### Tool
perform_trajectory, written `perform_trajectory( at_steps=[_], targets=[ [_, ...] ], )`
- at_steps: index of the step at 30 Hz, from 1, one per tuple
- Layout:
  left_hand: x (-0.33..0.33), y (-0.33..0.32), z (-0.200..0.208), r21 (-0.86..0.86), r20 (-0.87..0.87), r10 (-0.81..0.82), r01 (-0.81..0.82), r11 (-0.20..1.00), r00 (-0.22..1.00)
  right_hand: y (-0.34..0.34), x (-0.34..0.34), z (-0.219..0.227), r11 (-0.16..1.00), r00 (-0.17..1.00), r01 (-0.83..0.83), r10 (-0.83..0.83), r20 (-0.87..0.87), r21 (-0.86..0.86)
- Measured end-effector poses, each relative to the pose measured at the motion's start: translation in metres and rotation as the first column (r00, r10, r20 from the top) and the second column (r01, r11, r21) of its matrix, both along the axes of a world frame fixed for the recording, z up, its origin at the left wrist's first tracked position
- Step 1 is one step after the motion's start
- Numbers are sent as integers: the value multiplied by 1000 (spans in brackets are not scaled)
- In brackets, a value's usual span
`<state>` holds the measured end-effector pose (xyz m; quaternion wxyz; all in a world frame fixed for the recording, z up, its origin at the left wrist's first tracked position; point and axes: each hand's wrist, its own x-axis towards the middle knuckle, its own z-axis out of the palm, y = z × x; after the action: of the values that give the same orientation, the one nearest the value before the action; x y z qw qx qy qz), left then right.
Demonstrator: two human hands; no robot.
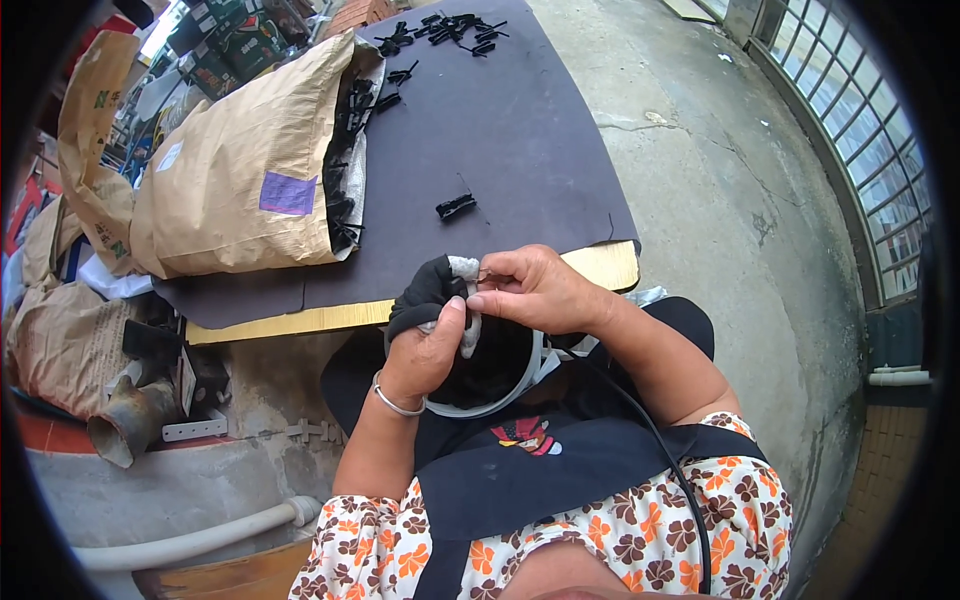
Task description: Assembling small black plastic components at a workbench.
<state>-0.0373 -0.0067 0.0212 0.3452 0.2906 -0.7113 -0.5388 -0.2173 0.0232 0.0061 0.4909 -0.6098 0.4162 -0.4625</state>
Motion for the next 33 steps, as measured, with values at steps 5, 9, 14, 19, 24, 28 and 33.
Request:
perform_trajectory(
  at_steps=[5,9,14,19,24,28,33],
  targets=[
    [-1,-1,-6,169,-49,72,-63,984,996,2,-4,9,983,974,-8,-34,-225,-185],
    [-2,1,-1,150,-28,29,-25,988,999,3,2,8,980,958,34,-87,-274,-195],
    [-6,3,-1,-434,143,131,-57,899,981,3,15,4,984,950,111,-146,-277,-138],
    [7,0,8,-375,341,127,10,927,931,-4,11,4,981,968,70,-110,-225,-180],
    [26,-3,22,-575,536,257,125,809,804,-24,-7,-2,819,608,315,-562,-561,-479],
    [25,-11,8,-644,432,423,-56,763,797,-43,-1,-12,822,377,336,-566,-734,-461],
    [16,-21,5,-744,322,475,-91,662,819,-35,-19,-13,785,546,337,-613,-571,-520]
  ],
)
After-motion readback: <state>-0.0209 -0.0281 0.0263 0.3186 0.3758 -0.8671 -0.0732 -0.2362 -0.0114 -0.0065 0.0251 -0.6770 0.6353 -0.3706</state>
